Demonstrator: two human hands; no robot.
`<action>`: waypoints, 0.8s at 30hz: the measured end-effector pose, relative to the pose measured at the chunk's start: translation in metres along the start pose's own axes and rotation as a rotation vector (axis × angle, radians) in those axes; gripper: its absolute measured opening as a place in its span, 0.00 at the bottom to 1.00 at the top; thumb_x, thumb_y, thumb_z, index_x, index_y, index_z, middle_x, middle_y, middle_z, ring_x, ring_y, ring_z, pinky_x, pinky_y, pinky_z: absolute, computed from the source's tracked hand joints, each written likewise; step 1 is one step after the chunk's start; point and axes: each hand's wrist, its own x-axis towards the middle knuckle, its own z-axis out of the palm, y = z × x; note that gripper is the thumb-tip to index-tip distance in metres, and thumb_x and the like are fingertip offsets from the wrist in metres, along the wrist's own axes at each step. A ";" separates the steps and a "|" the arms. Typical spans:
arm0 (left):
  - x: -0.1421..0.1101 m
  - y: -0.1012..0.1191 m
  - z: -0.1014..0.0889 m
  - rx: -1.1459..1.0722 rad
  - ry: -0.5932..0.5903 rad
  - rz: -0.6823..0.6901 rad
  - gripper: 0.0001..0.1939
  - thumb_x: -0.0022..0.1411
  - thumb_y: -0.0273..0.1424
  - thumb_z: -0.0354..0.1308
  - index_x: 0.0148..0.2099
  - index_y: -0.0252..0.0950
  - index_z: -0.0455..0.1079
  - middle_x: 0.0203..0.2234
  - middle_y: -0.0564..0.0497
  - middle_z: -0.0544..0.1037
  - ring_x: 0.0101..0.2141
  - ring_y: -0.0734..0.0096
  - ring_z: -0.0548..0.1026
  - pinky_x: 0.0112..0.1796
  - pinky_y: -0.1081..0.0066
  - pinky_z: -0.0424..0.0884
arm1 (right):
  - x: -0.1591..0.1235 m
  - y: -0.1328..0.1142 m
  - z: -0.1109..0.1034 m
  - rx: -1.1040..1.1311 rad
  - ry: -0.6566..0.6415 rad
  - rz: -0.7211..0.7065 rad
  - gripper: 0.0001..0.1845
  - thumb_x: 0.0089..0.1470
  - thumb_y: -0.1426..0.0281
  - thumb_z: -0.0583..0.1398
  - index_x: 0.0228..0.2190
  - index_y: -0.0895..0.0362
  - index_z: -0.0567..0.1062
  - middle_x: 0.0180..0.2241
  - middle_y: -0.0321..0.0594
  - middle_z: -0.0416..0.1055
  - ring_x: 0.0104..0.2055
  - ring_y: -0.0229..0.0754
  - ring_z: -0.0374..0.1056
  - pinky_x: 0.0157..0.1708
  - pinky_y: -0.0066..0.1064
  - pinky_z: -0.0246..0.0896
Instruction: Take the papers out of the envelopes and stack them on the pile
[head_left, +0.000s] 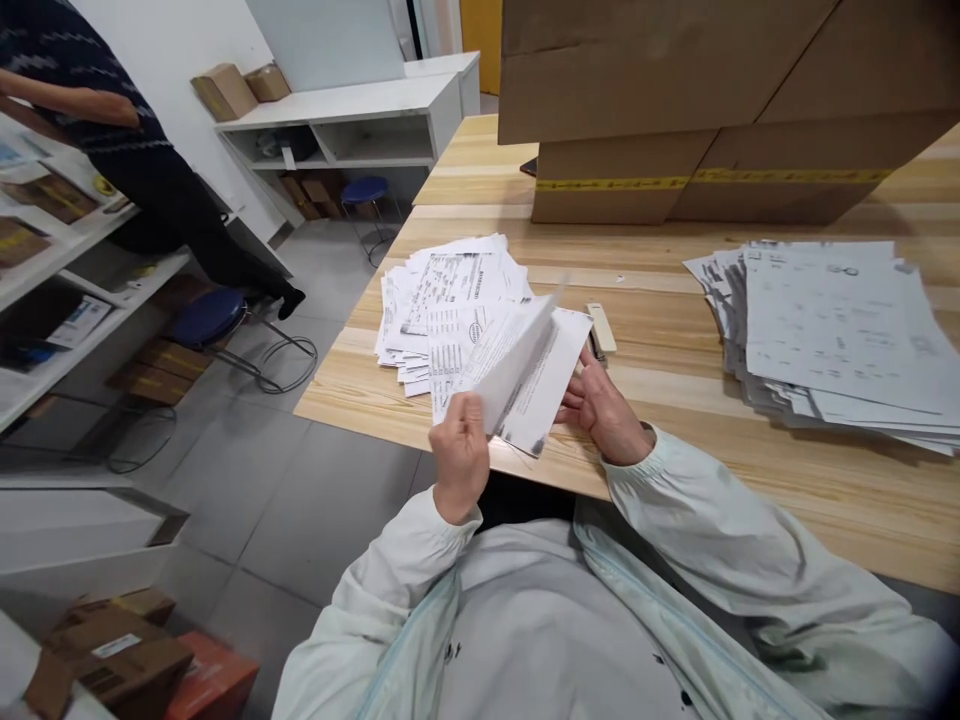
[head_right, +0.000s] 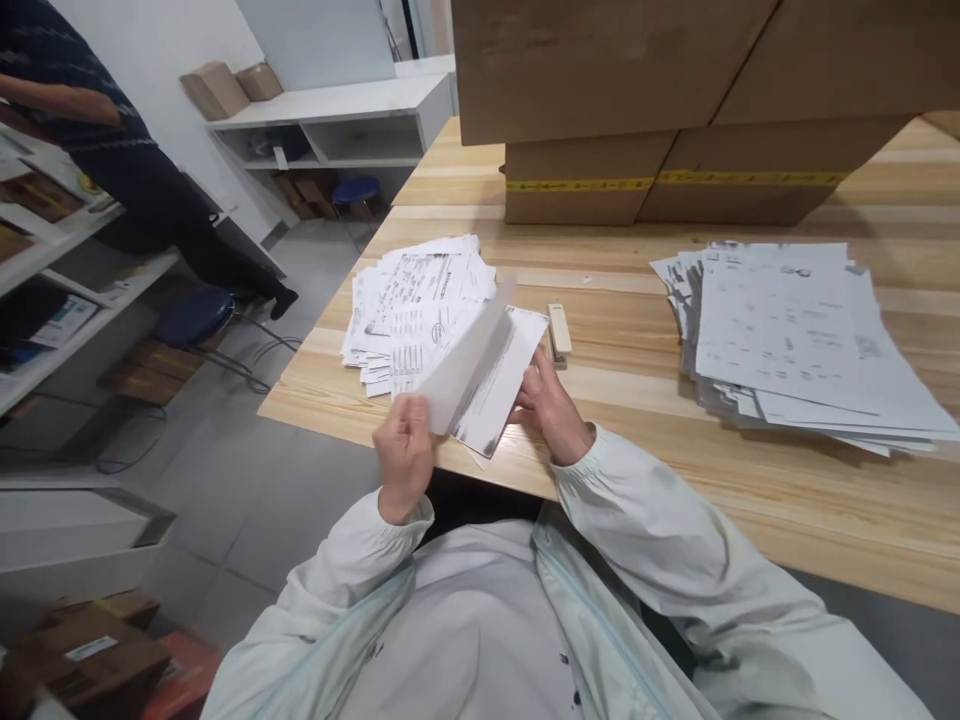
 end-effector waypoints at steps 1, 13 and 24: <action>0.003 0.001 -0.006 -0.015 0.072 -0.046 0.17 0.72 0.36 0.47 0.29 0.39 0.62 0.16 0.60 0.58 0.18 0.77 0.58 0.23 0.76 0.55 | 0.000 0.000 0.000 -0.006 0.011 -0.007 0.52 0.53 0.43 0.61 0.70 0.42 0.43 0.48 0.42 0.76 0.40 0.43 0.75 0.35 0.36 0.75; 0.016 0.012 -0.052 0.177 0.521 0.147 0.12 0.69 0.37 0.55 0.44 0.40 0.78 0.28 0.49 0.81 0.24 0.70 0.74 0.29 0.71 0.68 | 0.003 0.021 -0.008 -0.237 0.105 -0.125 0.28 0.45 0.63 0.68 0.49 0.58 0.79 0.32 0.39 0.76 0.30 0.38 0.68 0.35 0.35 0.69; -0.009 0.024 0.021 -0.181 -0.577 0.133 0.18 0.70 0.32 0.49 0.54 0.39 0.77 0.52 0.39 0.80 0.58 0.47 0.73 0.58 0.52 0.67 | 0.001 0.007 -0.007 -0.121 0.037 0.037 0.35 0.46 0.37 0.62 0.27 0.59 0.80 0.28 0.46 0.79 0.33 0.49 0.77 0.32 0.37 0.74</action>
